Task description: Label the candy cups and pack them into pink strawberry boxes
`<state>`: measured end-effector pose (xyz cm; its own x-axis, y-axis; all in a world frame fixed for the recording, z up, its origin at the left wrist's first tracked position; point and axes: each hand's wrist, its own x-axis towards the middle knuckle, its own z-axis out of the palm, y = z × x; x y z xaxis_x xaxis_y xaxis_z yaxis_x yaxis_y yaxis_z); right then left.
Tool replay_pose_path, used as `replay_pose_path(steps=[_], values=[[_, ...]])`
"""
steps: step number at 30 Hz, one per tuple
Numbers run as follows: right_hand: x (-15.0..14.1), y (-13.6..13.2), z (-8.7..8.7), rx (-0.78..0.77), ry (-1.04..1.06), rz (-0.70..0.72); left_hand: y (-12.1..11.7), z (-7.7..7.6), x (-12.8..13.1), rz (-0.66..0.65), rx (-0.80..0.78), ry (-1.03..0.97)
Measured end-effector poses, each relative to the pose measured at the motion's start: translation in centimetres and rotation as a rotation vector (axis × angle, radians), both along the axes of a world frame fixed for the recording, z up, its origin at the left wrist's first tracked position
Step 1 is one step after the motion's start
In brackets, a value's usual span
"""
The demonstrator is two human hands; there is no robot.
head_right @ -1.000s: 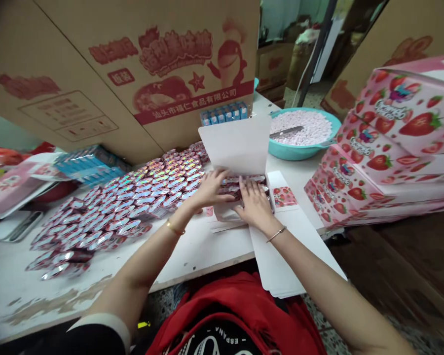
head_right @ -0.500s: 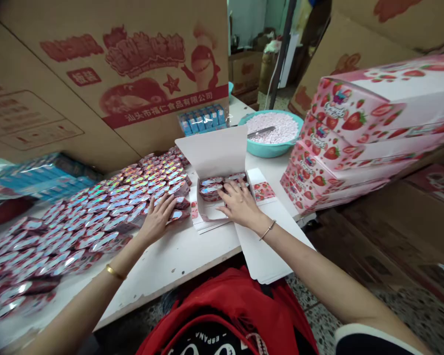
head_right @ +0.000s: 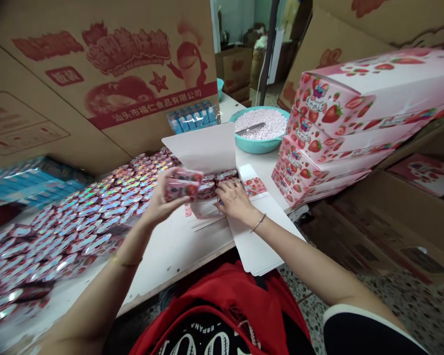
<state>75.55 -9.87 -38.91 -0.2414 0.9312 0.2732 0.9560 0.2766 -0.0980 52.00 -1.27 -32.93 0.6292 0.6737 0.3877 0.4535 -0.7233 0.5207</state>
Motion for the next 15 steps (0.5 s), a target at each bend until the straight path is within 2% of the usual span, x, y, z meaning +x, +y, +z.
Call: replay_pose_path(steps=[2, 3, 5, 10, 15], values=[[-0.1, -0.1, 0.2, -0.012, -0.003, -0.028, 0.2, -0.7, 1.9, -0.127, -0.057, 0.115], [-0.1, -0.2, 0.3, -0.018, -0.004, -0.038, 0.3, -1.1, 2.5, -0.147, -0.064, 0.184], [-0.2, -0.2, 0.5, -0.032, 0.004, -0.049, 0.4, -1.6, 3.1, -0.114, -0.029, 0.325], [-0.1, -0.2, 1.1, -0.074, 0.05, -0.055, -0.4, -1.6, 3.8, -0.061, 0.141, 0.603], [0.6, -0.3, 1.2, -0.062, 0.108, 0.014, -2.6, -3.4, 5.0, 0.0, 0.307, 0.658]])
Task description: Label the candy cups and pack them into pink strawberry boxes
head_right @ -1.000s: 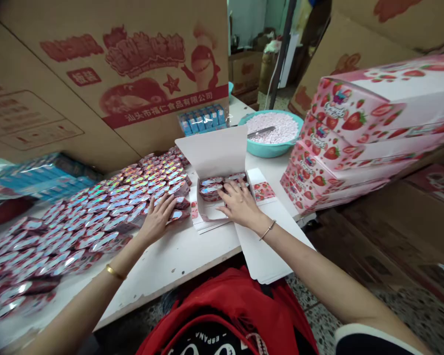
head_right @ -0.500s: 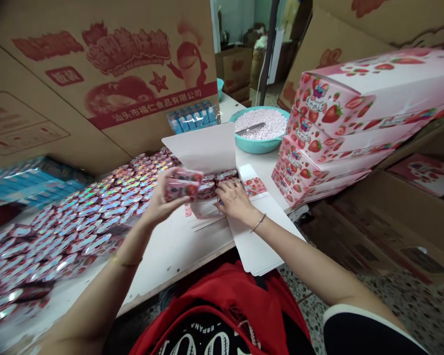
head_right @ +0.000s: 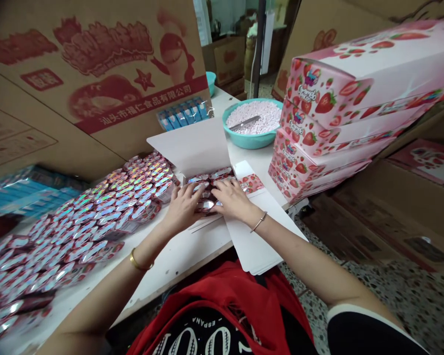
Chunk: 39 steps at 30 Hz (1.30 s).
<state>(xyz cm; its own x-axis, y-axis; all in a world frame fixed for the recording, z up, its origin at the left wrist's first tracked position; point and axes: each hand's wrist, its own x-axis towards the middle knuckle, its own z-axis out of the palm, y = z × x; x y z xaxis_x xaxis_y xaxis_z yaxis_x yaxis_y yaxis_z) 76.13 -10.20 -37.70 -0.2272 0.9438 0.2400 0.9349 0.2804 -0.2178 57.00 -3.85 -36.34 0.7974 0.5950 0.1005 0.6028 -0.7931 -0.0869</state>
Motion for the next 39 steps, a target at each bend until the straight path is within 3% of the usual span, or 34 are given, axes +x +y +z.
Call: replay_pose_path(steps=[4, 8, 11, 14, 16, 18, 22, 24, 27, 30, 35, 39], values=[[0.8, -0.6, -0.6, 0.105, 0.134, -0.01, -1.7, -1.9, -0.2, 0.005, 0.074, -0.005], [2.4, -1.2, -2.0, 0.243, 0.403, -0.211, -2.5, -3.0, -0.8, 0.055, 0.12, -0.071], [3.5, -1.4, -3.7, 0.17, 0.564, -0.287, -2.9, -3.7, -1.1, 0.073, 0.13, -0.164], [3.8, -1.3, -5.1, 0.014, 0.576, -0.183, -2.9, -4.0, -1.4, 0.096, 0.056, -0.241], [3.6, -1.1, -5.5, -0.025, 0.507, -0.114, -2.5, -3.9, -1.7, 0.12, -0.054, -0.378], [3.2, -1.0, -5.5, -0.021, 0.389, -0.092, -1.5, -3.8, -2.0, 0.208, -0.211, -0.638], [2.8, -0.5, -5.0, -0.009, 0.161, -0.101, 1.5, -4.2, -1.0, 0.615, -0.709, -1.224], [2.9, -0.4, -4.8, -0.016, 0.107, -0.1, 2.7, -4.8, 0.1, 0.728, -1.008, -1.443], [3.0, -0.2, -4.6, -0.031, 0.088, -0.095, 3.7, -5.8, 1.2, 0.626, -1.32, -1.659], [3.0, -0.1, -4.5, -0.038, 0.083, -0.093, 4.0, -6.6, 1.2, 0.53, -1.452, -1.726], [2.9, -0.2, -4.6, -0.037, 0.075, -0.103, 5.1, -7.2, 0.9, 0.621, -1.351, -1.598], [2.8, -0.2, -4.5, -0.03, 0.081, -0.089, 6.2, -7.4, 0.7, 0.415, -1.274, -1.469]])
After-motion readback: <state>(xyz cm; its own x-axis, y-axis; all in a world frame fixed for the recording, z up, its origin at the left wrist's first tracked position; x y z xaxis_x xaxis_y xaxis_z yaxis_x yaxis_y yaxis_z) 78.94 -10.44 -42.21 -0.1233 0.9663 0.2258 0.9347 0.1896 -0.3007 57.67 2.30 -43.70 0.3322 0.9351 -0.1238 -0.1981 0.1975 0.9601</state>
